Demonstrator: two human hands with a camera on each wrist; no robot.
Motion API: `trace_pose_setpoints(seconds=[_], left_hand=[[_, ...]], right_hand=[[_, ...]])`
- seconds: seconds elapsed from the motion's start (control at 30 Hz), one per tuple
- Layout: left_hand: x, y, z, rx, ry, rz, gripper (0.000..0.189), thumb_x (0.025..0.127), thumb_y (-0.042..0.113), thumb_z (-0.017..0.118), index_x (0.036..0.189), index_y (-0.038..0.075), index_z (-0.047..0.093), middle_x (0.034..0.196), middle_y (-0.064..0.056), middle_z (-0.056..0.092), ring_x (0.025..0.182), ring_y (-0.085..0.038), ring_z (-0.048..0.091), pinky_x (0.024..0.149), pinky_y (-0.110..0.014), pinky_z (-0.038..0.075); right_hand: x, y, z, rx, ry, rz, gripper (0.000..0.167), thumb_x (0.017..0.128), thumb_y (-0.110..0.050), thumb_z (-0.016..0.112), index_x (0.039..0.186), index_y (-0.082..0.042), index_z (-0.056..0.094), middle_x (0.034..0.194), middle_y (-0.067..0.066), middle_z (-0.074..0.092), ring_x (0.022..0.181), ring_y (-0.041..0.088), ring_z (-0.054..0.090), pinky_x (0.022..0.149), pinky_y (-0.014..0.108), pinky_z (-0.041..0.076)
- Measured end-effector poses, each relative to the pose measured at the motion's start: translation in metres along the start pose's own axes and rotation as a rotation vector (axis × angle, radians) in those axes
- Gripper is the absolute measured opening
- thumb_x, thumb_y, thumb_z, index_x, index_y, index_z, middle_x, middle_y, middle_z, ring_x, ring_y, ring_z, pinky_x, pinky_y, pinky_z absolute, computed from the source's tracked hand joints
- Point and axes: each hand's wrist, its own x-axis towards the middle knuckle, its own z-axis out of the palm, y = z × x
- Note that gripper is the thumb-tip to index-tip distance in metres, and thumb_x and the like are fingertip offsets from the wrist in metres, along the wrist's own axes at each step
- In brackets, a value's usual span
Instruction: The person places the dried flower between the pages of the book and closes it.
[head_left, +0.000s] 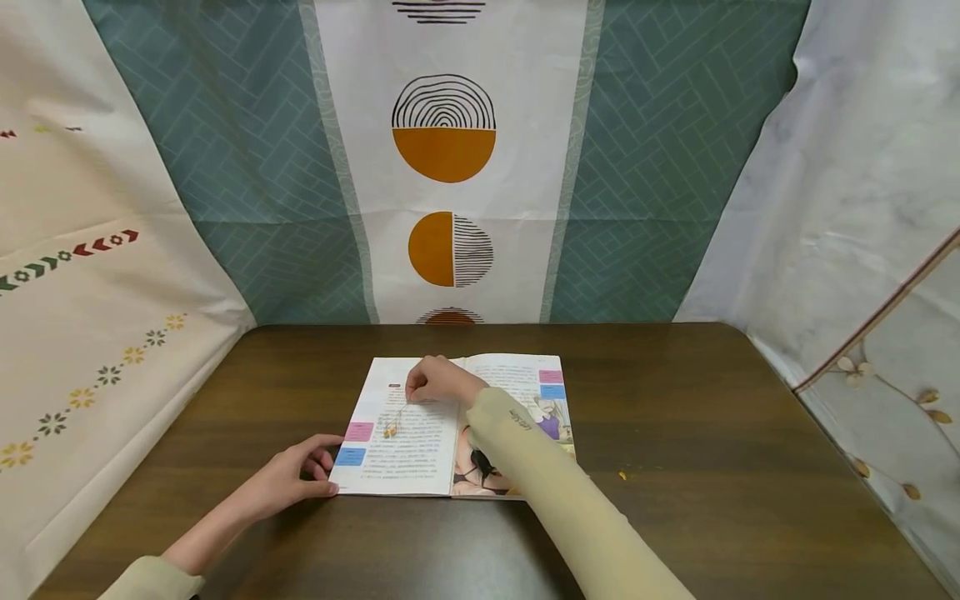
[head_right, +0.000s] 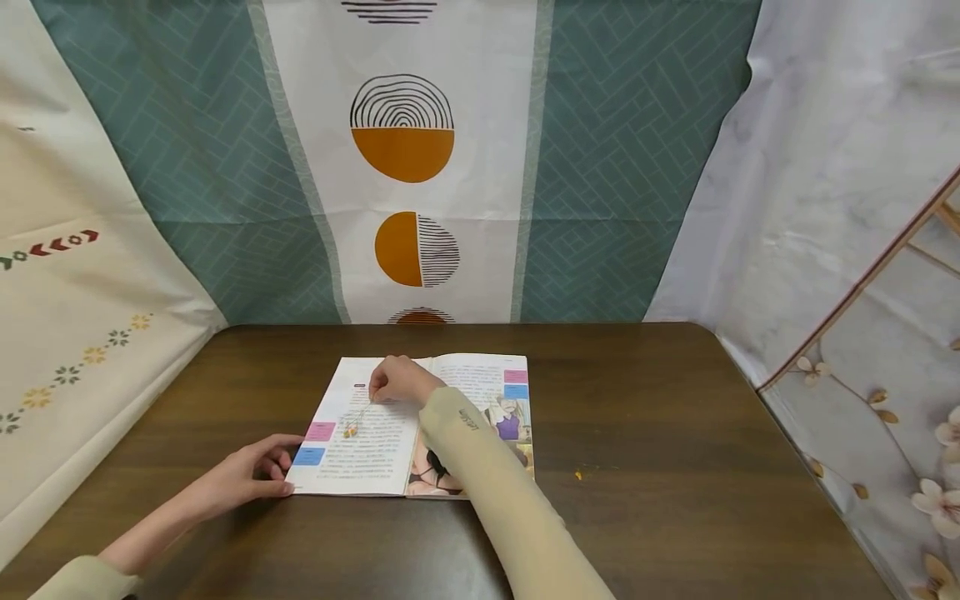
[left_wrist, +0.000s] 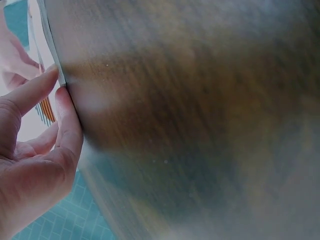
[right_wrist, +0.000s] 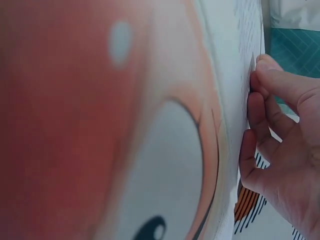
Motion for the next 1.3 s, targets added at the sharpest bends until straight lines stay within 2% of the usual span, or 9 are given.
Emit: trace_pose_setpoints(seconds=[0.17,0.27,0.6,0.87,1.3], left_hand=[[-0.0003,-0.0011,-0.0014,0.012,0.004,0.0,0.067,0.081,0.018,0.08,0.135,-0.004,0.048,0.095,-0.007,0.055,0.076,-0.002,0.053,0.068,-0.02,0.044],[-0.001,-0.0013,-0.0014,0.012,0.006,-0.004,0.067,0.081,0.018,0.08,0.135,-0.003,0.048,0.096,-0.007,0.055,0.076,-0.002,0.054,0.068,-0.02,0.044],[-0.0022,0.0014,0.0008,0.014,0.011,-0.021,0.067,0.081,0.019,0.081,0.136,-0.002,0.048,0.096,-0.007,0.055,0.078,-0.002,0.054,0.07,-0.02,0.044],[0.0012,0.0027,0.0008,0.016,0.002,-0.001,0.066,0.082,0.018,0.08,0.136,-0.003,0.048,0.096,-0.007,0.055,0.078,-0.002,0.054,0.069,-0.02,0.044],[0.0018,0.0044,0.0007,0.007,-0.007,-0.022,0.067,0.082,0.018,0.08,0.136,-0.002,0.048,0.097,-0.007,0.054,0.079,-0.004,0.053,0.069,-0.02,0.043]], right_hand=[[0.0023,-0.0019,0.0005,0.009,-0.036,-0.053,0.008,0.094,-0.01,0.067,0.091,-0.01,0.074,0.086,0.001,0.072,0.072,0.004,0.05,0.076,0.017,0.04],[0.0037,-0.0023,0.0016,0.003,-0.049,-0.057,0.008,0.094,-0.011,0.067,0.091,-0.01,0.074,0.087,0.001,0.072,0.072,0.004,0.05,0.076,0.017,0.041],[0.0029,-0.0035,0.0053,-0.055,-0.057,0.0,0.004,0.091,-0.018,0.071,0.088,-0.019,0.074,0.082,-0.007,0.068,0.073,0.004,0.05,0.074,0.019,0.039],[0.0008,-0.0017,0.0038,-0.073,-0.032,0.012,0.005,0.091,-0.019,0.071,0.088,-0.022,0.075,0.084,-0.009,0.069,0.074,0.004,0.051,0.072,0.019,0.039],[-0.0008,-0.0046,0.0032,-0.062,-0.002,0.051,0.005,0.09,-0.018,0.072,0.087,-0.02,0.075,0.084,-0.007,0.068,0.075,0.007,0.05,0.075,0.022,0.039]])
